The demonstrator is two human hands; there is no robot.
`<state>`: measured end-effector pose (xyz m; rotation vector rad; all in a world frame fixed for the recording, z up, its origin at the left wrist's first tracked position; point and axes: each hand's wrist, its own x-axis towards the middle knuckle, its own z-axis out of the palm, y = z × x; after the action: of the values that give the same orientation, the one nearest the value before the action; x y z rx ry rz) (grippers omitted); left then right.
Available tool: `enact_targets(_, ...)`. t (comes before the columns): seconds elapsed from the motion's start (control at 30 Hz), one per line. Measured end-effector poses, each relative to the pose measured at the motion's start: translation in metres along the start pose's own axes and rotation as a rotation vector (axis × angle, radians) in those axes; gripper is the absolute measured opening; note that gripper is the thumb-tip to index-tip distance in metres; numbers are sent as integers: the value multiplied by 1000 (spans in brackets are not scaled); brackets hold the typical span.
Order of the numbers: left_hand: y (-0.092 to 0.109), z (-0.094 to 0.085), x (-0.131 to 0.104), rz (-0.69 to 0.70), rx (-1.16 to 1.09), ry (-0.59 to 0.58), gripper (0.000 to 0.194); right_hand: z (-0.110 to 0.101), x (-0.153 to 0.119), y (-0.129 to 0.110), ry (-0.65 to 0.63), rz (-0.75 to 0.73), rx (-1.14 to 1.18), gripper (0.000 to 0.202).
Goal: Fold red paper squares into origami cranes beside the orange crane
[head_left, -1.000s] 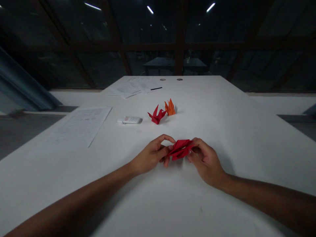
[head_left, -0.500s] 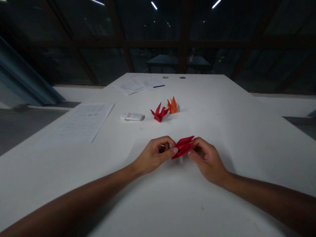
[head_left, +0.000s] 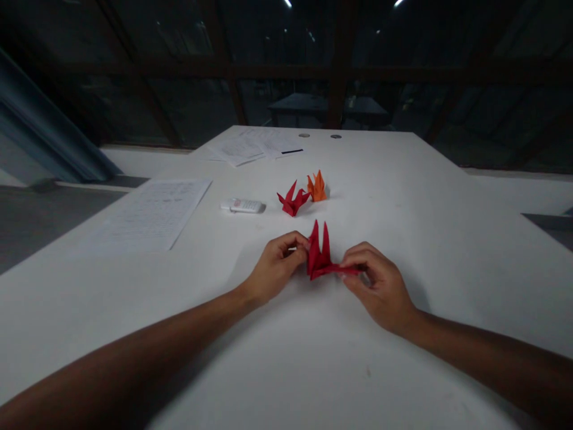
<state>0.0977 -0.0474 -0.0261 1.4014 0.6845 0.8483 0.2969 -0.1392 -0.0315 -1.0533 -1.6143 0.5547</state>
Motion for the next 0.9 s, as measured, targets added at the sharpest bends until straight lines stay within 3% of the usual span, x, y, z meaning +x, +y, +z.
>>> enact_targets(0.13,-3,-1,5,-32,-262,181,9,-1,-1,2,17,-68,-30,15)
enact_targets(0.57,0,1,7,-52,-351,273,21,0,-4,1,-38,-97,-70,20)
enact_targets(0.63,-2,0,6,-45,-338,287,20,0,-4,0,-59,-40,-88,19)
enact_targets(0.8,-3,0,1,102,-160,244,12,0,-3,3,-167,313,24,21)
enact_targets(0.9,-1,1,-3,192,-35,166,11,2,0,7,-123,417,177,17)
